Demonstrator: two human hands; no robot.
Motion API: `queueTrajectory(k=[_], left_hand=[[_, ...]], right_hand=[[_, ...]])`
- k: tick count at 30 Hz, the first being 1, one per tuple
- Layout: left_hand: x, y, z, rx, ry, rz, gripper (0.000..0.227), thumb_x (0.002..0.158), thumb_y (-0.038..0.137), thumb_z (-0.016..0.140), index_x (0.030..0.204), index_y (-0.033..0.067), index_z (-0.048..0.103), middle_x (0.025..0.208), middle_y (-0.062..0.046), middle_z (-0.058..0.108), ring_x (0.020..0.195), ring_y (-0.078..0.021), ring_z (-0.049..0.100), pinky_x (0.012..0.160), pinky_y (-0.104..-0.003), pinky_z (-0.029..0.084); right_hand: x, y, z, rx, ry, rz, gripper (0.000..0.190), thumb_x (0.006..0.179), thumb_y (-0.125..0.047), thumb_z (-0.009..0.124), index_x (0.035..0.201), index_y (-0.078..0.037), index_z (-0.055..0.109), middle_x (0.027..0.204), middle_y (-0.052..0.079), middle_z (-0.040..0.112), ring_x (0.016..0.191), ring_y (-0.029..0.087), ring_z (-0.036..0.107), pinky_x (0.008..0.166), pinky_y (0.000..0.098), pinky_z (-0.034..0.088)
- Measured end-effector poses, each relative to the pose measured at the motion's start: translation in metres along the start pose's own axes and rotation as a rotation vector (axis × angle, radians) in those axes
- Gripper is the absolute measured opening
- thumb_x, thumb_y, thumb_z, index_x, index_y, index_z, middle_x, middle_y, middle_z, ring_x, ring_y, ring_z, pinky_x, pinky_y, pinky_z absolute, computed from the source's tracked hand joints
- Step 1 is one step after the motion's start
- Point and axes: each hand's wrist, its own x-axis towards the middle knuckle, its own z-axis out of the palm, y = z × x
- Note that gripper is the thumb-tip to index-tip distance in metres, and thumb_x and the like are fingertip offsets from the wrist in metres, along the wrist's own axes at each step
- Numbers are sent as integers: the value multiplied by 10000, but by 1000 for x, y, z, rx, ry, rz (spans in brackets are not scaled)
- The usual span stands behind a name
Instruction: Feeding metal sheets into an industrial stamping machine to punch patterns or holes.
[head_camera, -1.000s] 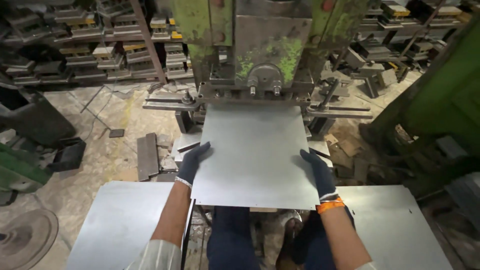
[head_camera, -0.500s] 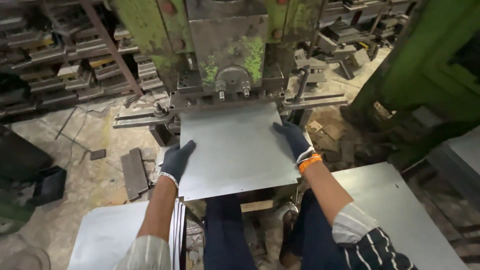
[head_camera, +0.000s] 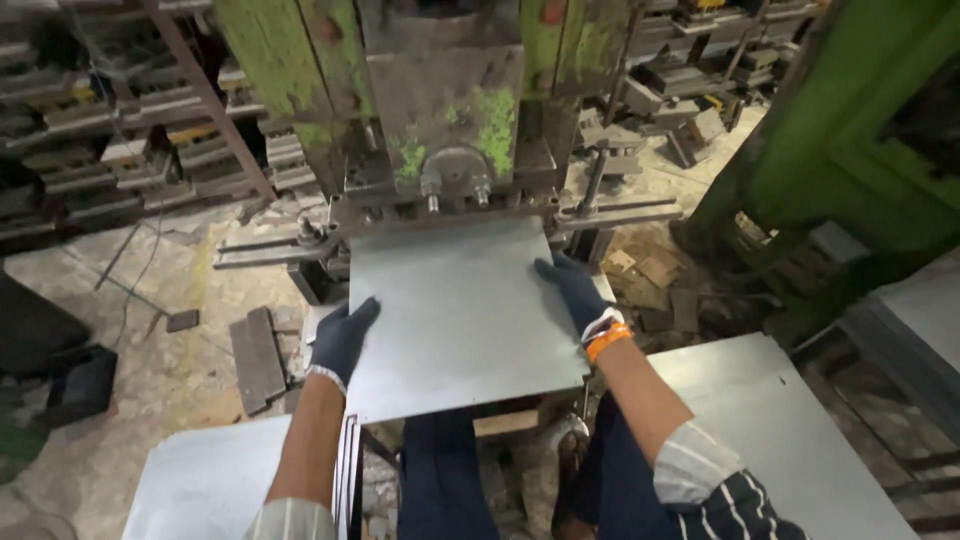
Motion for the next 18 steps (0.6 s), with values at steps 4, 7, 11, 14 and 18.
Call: queueTrajectory(k=[4, 7, 11, 14, 18], left_hand=[[7, 2, -2, -45, 7, 13, 666, 807, 321, 893, 1321, -9, 627, 1306, -252, 645, 1289, -366, 575, 1133, -483, 423], [14, 0, -3, -33, 8, 6, 653, 805, 313, 896, 1309, -11, 636, 1294, -244, 655, 1270, -356, 590, 1124, -485, 435], [17, 0, 1, -70, 21, -4, 670, 787, 331, 917, 1295, -7, 640, 1274, -226, 668, 1263, -333, 599, 1115, -463, 441], [24, -6, 1, -41, -8, 8, 671, 778, 367, 921, 1300, 34, 661, 1274, -197, 676, 1246, -318, 613, 1104, -466, 449], [25, -10, 10, -145, 17, 20, 655, 766, 260, 933, 1279, -36, 654, 1224, -228, 686, 1215, -311, 632, 1084, -438, 457]], right_hand=[[16, 9, 2, -39, 11, 10, 498, 741, -310, 938, 1176, -160, 748, 1064, 64, 749, 945, 189, 725, 858, 368, 579], [17, 2, 4, -25, 28, 7, 423, 753, -276, 924, 1121, -147, 759, 1016, 59, 746, 904, 183, 721, 840, 348, 583], [27, 12, -3, -34, 36, 8, 486, 718, -298, 955, 1124, -125, 752, 992, 86, 748, 880, 187, 725, 837, 360, 589], [3, -9, -1, -75, 25, 9, 449, 764, -295, 915, 1160, -157, 758, 1067, 90, 752, 958, 198, 722, 893, 357, 579], [4, -8, -4, 6, 43, 47, 468, 727, -238, 938, 1149, -150, 755, 1013, 87, 758, 902, 217, 743, 850, 339, 590]])
